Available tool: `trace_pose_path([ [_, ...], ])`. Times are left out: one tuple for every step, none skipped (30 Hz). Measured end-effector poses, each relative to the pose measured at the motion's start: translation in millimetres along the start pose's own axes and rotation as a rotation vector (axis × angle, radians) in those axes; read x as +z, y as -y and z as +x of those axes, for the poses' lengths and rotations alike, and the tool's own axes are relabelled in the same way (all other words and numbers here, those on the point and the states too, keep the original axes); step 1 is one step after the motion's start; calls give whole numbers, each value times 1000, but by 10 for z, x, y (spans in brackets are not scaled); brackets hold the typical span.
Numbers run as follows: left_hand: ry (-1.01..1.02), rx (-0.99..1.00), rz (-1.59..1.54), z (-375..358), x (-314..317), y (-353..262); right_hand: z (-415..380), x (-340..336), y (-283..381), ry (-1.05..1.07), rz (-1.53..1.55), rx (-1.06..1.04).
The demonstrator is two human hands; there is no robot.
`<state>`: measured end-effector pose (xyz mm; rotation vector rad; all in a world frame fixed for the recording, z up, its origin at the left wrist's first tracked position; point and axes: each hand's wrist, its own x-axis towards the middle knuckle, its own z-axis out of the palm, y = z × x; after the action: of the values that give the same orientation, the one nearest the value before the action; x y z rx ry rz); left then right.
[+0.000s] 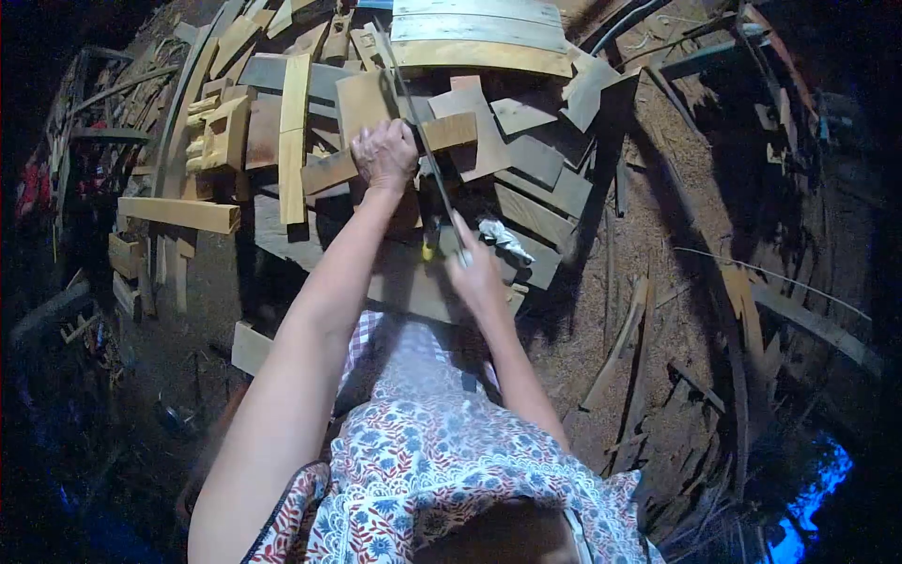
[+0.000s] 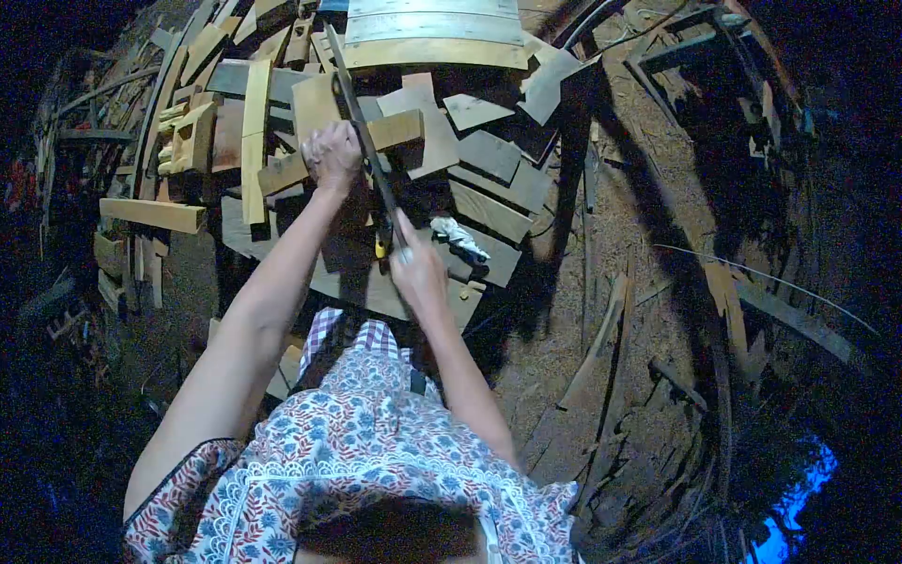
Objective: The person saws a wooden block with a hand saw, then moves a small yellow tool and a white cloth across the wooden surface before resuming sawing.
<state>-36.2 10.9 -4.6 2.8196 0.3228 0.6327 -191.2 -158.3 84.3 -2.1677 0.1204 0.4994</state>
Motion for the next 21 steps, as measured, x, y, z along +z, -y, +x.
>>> trace_pose_path([
  [15, -10, 10, -6, 9, 12, 161, 85, -16, -57, -38, -63],
  [29, -10, 18, 26, 15, 22, 277, 137, -14, -123, -72, -123],
  [44, -13, -13, 28, 50, 35, 150, 92, -82, -67, -15, -93],
  [39, -17, -17, 55, 53, 26, -61, 46, -202, -46, -43, -64],
  [6, -2, 28, 33, 47, 24, -364, 22, -408, -88, -136, -119],
  [-30, 15, 73, 30, 45, 23, -723, -50, -535, -39, -133, -53],
  [-1, -14, 41, 33, 33, 10, -900, -115, -616, 6, -129, 9],
  [-3, -16, 43, 84, 10, 3, -880, -147, -614, 8, -129, 6],
  [-8, -8, 41, 86, -29, 1, -934, -158, -588, 43, -101, 52],
  [-7, -3, 35, 30, -29, -12, -1004, -171, -576, 77, -76, 105],
  [-3, 0, 65, 22, 0, 0, -853, -108, -561, 21, -49, 10],
  [-1, 16, 77, 28, 1, 4, -563, -16, -496, -35, -25, -88],
  [29, 4, 53, 41, 13, -2, -257, -24, -265, -23, -44, -35],
  [60, -6, 37, 36, 14, 22, -68, -48, -27, -8, -56, 18],
  [61, 4, 43, 19, 7, 60, -36, -27, 40, -10, -45, 19],
  [83, -3, 91, 12, 6, 76, 2, -23, 90, 19, -89, 55],
  [98, -14, 123, 45, 34, 47, 67, -61, 106, 37, -146, 88],
  [120, -7, 89, 48, 54, 59, -96, -22, -99, -30, -177, 8],
  [64, -2, 100, 55, 107, 80, -296, -41, -306, -13, -147, 9],
  [24, -1, 116, 32, 139, 94, -501, -66, -490, 13, -115, 21],
  [19, 2, 129, 21, 118, 78, -675, -84, -647, 25, -70, 34],
])
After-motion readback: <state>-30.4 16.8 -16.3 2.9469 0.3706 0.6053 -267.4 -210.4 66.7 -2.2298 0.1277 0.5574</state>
